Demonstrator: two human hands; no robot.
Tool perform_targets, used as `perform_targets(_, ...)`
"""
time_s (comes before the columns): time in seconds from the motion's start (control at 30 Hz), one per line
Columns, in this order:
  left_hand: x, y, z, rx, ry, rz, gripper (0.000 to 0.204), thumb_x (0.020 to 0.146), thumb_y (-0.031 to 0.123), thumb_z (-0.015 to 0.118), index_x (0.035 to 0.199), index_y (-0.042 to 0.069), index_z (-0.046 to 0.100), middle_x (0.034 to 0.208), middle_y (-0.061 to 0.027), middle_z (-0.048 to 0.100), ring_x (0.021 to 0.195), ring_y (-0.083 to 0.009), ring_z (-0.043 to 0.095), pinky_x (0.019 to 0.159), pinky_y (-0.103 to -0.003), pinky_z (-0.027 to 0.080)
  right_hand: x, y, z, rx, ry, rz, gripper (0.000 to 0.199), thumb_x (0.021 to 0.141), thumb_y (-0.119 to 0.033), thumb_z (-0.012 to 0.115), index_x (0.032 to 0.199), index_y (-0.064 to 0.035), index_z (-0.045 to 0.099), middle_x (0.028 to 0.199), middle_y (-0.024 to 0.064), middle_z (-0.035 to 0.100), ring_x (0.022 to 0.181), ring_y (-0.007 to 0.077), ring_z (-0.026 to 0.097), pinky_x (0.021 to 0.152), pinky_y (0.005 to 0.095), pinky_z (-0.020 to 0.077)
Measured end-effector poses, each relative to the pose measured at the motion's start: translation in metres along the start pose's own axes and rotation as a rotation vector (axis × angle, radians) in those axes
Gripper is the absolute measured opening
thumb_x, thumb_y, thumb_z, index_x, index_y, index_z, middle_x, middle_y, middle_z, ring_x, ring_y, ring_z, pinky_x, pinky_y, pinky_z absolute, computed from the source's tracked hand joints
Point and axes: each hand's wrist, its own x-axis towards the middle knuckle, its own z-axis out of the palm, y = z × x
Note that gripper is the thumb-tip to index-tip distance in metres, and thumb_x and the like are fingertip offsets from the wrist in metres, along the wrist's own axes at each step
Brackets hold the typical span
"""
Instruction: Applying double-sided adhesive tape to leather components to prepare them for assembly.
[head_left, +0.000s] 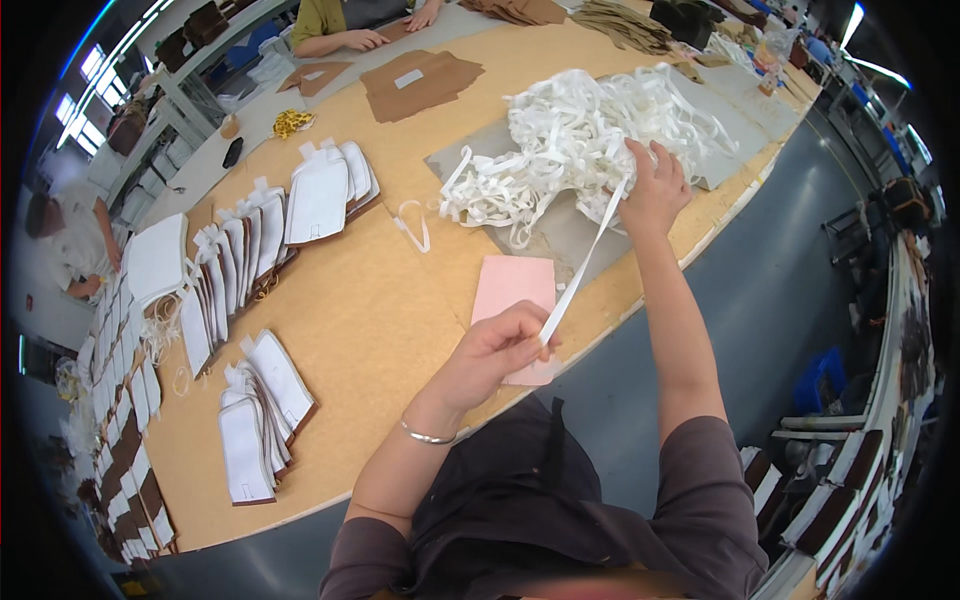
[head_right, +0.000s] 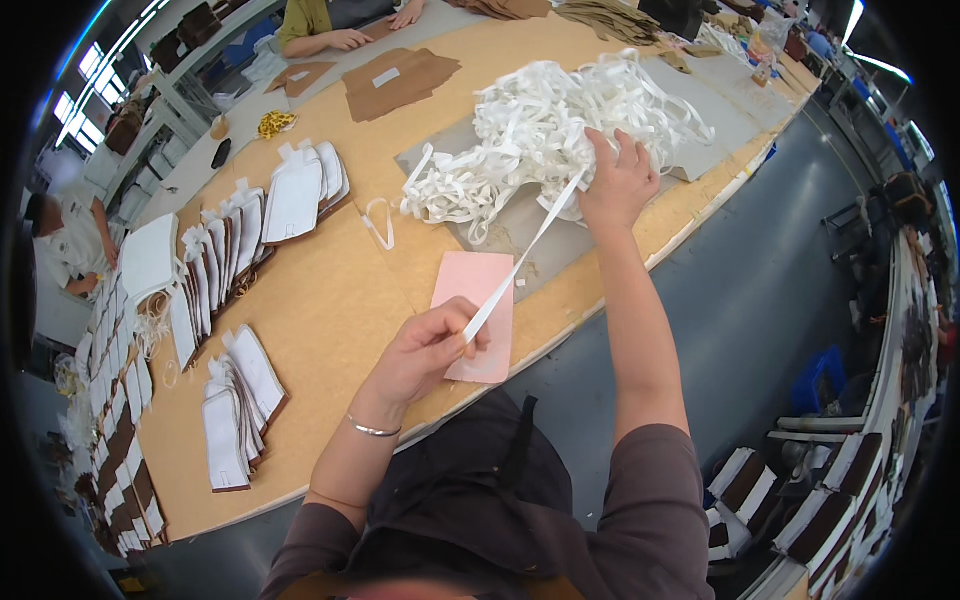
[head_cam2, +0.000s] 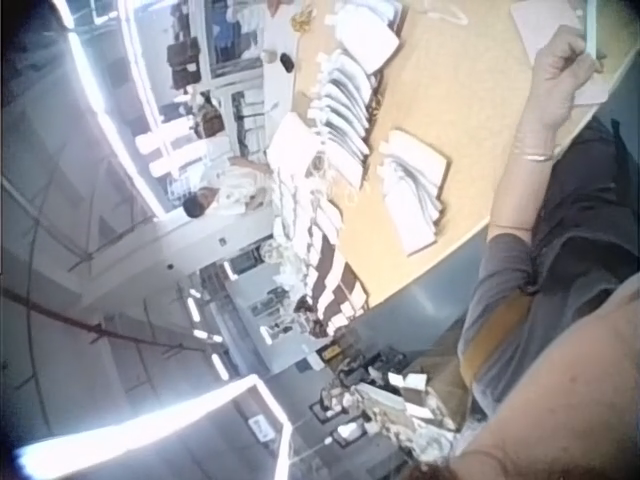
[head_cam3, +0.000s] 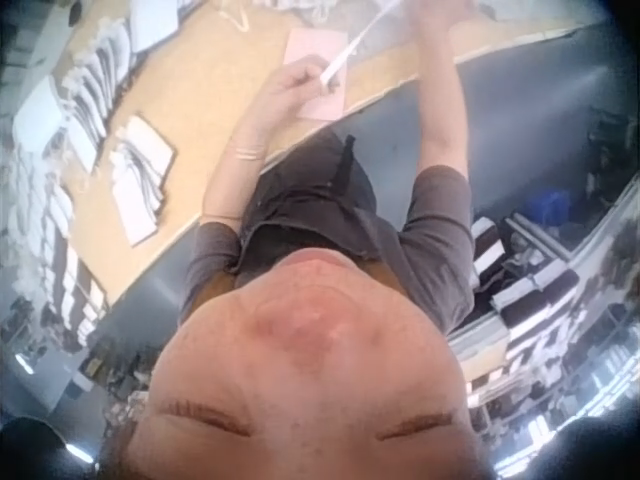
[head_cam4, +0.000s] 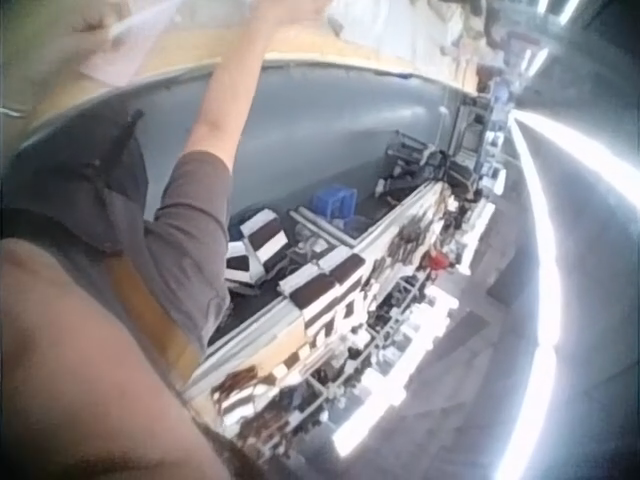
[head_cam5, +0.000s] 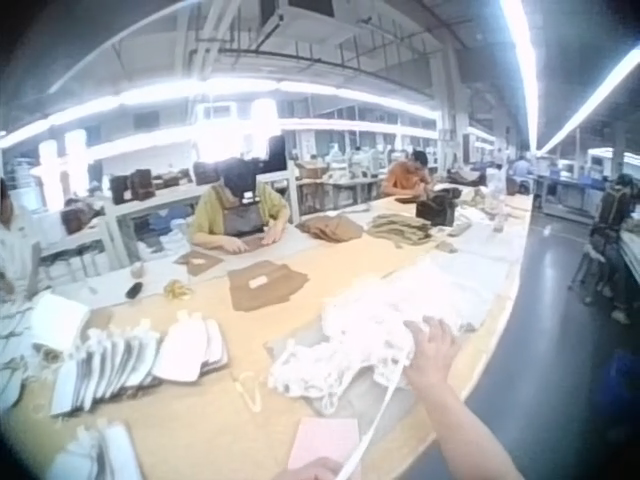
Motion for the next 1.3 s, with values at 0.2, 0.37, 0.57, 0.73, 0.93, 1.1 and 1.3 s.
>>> perform_targets(0.2, -0.025, 0.007, -0.031, 0.618, 0.062, -0.004, 0.013, 0.088, 0.013, 0.055, 0.083, 0.002, 0.057, 0.088, -0.0032, 0.053, 0.079, -0.0121, 0.05, 0.071, -0.025, 0.04, -0.018, 0.0, -0.001, 0.257, 0.07, -0.064, 0.08, 0.053, -0.022, 0.082, 0.124, -0.0248, 0.045, 0.121, 0.0061, 0.045, 0.115, 0.0275, 0.04, 0.093, 0.0462, 0.0288)
perform_targets(0.37, -0.028, 0.015, -0.092, 0.905, 0.819, 0.059, 0.01, 0.082, 0.01, 0.06, 0.089, 0.004, 0.058, 0.089, -0.0089, 0.053, 0.08, -0.0185, 0.052, 0.072, -0.029, 0.041, -0.042, -0.023, -0.034, 0.432, -0.077, -0.06, 0.078, 0.056, -0.02, 0.08, 0.126, -0.0199, 0.044, 0.121, 0.0084, 0.046, 0.113, 0.0296, 0.04, 0.094, 0.046, 0.0288)
perform_targets(0.57, 0.012, 0.027, -0.03, 1.552, 0.701, 0.511, 0.022, 0.074, 0.014, 0.068, 0.093, 0.004, 0.061, 0.104, -0.0108, 0.047, 0.088, -0.0254, 0.05, 0.075, -0.034, 0.042, -0.044, -0.028, -0.06, 0.602, -0.155, -0.13, 0.075, 0.058, -0.016, 0.078, 0.125, -0.013, 0.045, 0.119, 0.0127, 0.049, 0.112, 0.0318, 0.041, 0.096, 0.0414, 0.0305)
perform_targets(0.73, 0.069, -0.013, -0.008, 1.188, 0.513, 0.261, 0.019, 0.074, 0.018, 0.068, 0.089, 0.007, 0.063, 0.099, -0.0103, 0.049, 0.087, -0.0255, 0.051, 0.076, -0.034, 0.042, -0.056, -0.036, -0.061, 0.532, -0.125, -0.144, 0.072, 0.059, -0.013, 0.077, 0.124, -0.0112, 0.045, 0.118, 0.0132, 0.049, 0.111, 0.0321, 0.041, 0.095, 0.0407, 0.0317)
perform_targets(0.93, 0.094, -0.055, -0.023, 1.007, 0.595, 0.164, 0.021, 0.076, 0.021, 0.068, 0.088, 0.006, 0.062, 0.097, -0.009, 0.049, 0.087, -0.0241, 0.052, 0.075, -0.033, 0.043, -0.067, -0.043, -0.067, 0.5, -0.137, -0.166, 0.073, 0.06, -0.009, 0.075, 0.126, -0.014, 0.044, 0.12, 0.0122, 0.048, 0.11, 0.0319, 0.043, 0.093, 0.0405, 0.0341)
perform_targets(1.1, 0.073, -0.034, -0.027, -0.193, 0.474, -0.089, 0.013, 0.083, 0.014, 0.064, 0.092, 0.006, 0.062, 0.105, -0.0044, 0.055, 0.092, -0.0135, 0.051, 0.077, -0.027, 0.041, -0.068, -0.018, -0.042, 0.35, -0.097, 0.051, 0.075, 0.061, 0.003, 0.066, 0.128, -0.0218, 0.043, 0.118, 0.0066, 0.047, 0.104, 0.0301, 0.048, 0.083, 0.0383, 0.0429)
perform_targets(1.3, 0.017, 0.056, -0.037, -0.842, 0.274, 0.462, 0.008, 0.079, 0.008, 0.064, 0.082, 0.008, 0.057, 0.096, 0.0035, 0.058, 0.087, -0.0088, 0.053, 0.086, -0.03, 0.032, -0.059, 0.031, -0.018, 0.251, -0.057, 0.25, 0.064, 0.062, 0.002, 0.063, 0.121, -0.018, 0.048, 0.115, 0.005, 0.047, 0.099, 0.0273, 0.052, 0.076, 0.0395, 0.0469)
